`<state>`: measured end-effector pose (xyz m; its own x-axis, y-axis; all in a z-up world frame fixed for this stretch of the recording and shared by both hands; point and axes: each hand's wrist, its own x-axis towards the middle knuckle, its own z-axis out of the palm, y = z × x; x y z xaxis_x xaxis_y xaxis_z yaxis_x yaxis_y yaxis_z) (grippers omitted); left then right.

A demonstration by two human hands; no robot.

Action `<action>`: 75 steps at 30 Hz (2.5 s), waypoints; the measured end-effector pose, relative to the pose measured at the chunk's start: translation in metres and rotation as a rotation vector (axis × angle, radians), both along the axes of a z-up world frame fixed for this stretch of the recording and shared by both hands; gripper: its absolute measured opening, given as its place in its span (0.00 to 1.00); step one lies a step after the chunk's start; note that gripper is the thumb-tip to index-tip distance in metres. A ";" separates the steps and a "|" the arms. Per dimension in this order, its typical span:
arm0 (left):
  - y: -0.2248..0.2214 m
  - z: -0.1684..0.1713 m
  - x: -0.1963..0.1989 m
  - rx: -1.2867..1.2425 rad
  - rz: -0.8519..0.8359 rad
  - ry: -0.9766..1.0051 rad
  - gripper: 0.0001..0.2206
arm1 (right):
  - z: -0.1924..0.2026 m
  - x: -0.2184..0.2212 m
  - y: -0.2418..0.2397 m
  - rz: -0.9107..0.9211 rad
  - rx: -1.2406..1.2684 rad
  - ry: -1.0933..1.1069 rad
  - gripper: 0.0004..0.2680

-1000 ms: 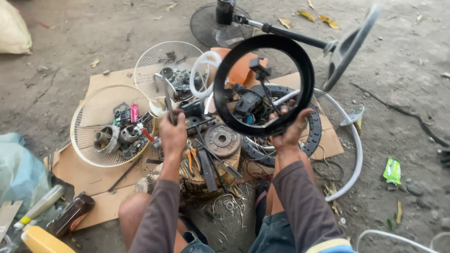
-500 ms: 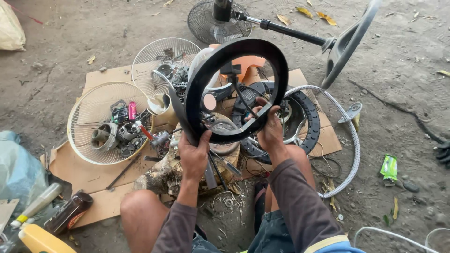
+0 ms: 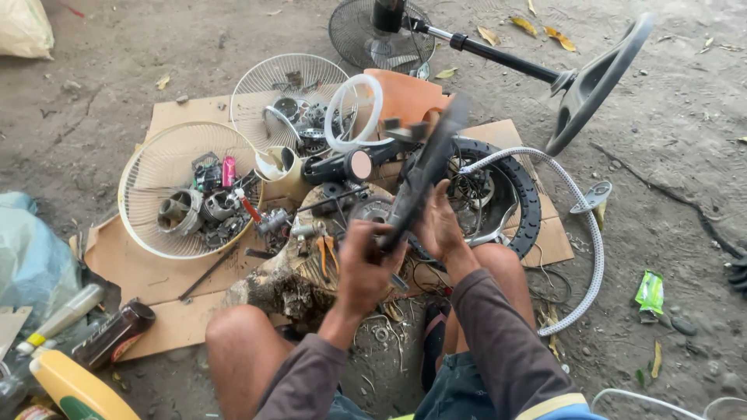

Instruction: Dismantling fan and motor components for recycling using a knife and screwdriver

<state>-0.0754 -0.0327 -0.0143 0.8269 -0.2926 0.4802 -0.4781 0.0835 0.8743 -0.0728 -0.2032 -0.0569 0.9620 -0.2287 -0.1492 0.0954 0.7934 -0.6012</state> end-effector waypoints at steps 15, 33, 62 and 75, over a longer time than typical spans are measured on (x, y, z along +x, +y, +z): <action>0.020 -0.003 0.018 0.083 -0.024 0.396 0.07 | 0.047 -0.026 -0.021 0.137 -0.163 -0.074 0.27; 0.025 0.029 0.036 -0.023 0.127 0.767 0.15 | -0.051 -0.004 -0.061 0.012 0.186 0.273 0.25; 0.021 0.017 0.034 -0.436 -0.039 0.632 0.11 | -0.022 -0.008 -0.042 -0.205 0.084 0.225 0.20; 0.033 0.016 0.039 0.365 0.229 0.557 0.25 | 0.008 -0.015 -0.030 -0.757 -0.321 0.154 0.10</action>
<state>-0.0363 0.0000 0.0018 0.9812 -0.1437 -0.1285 0.0784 -0.3113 0.9471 -0.0877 -0.2333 -0.0487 0.5052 -0.8589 -0.0838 0.4318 0.3356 -0.8372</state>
